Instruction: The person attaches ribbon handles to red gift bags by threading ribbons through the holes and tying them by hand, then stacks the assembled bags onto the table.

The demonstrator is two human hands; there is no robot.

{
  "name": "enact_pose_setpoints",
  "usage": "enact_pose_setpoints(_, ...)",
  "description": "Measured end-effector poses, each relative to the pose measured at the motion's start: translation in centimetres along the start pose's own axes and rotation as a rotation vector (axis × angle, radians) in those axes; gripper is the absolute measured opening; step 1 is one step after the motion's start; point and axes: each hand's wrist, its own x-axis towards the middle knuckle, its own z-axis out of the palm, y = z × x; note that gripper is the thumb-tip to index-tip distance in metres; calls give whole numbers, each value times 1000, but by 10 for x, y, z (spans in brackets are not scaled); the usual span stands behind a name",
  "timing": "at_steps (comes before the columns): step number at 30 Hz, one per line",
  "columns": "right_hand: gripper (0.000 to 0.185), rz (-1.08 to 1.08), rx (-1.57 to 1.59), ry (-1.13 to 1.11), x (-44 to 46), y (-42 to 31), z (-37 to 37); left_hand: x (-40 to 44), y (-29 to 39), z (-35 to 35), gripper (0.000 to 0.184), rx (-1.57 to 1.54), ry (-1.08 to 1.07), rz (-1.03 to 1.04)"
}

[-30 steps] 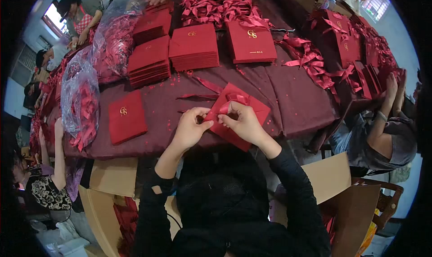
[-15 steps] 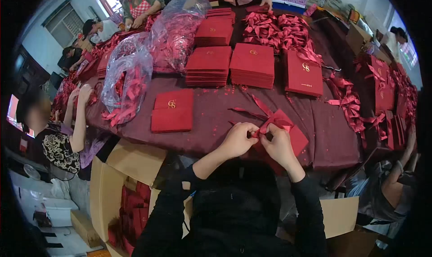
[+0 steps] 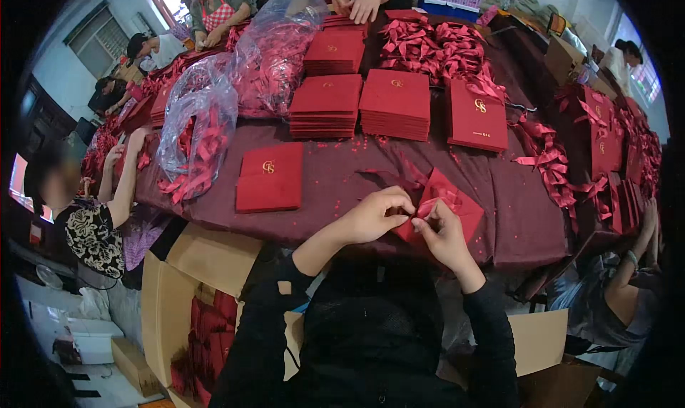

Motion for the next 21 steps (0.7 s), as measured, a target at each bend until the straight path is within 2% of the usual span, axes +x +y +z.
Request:
enact_pose_setpoints(1, 26, 21, 59, -14, -1, 6, 2, 1, -2, -2, 15, 109, -4, 109)
enact_pose_setpoints(4, 26, 26, 54, -33, -2, 8, 3, 5, -12, 0, 14, 258, -46, 63)
enact_pose_setpoints(8, 28, 51, -10, -42, 0, -8, 0, 3, -11, 0, 13, 239, -31, 65)
enact_pose_setpoints(10, 30, -91, -34, 30, 2, -17, 4, 0, -9, 3, 11, 374, 78, 133)
enact_pose_setpoints(11, 30, -91, -34, 28, 2, -16, 2, -1, -9, 3, 11, 374, 79, 132)
enact_pose_setpoints(13, 32, 38, -96, -14, 1, -15, -2, -4, -12, 2, 11, 432, 143, 162)
enact_pose_setpoints(21, 29, 57, -46, 45, -1, -16, 6, -13, -10, 1, 8, 368, 193, 121)
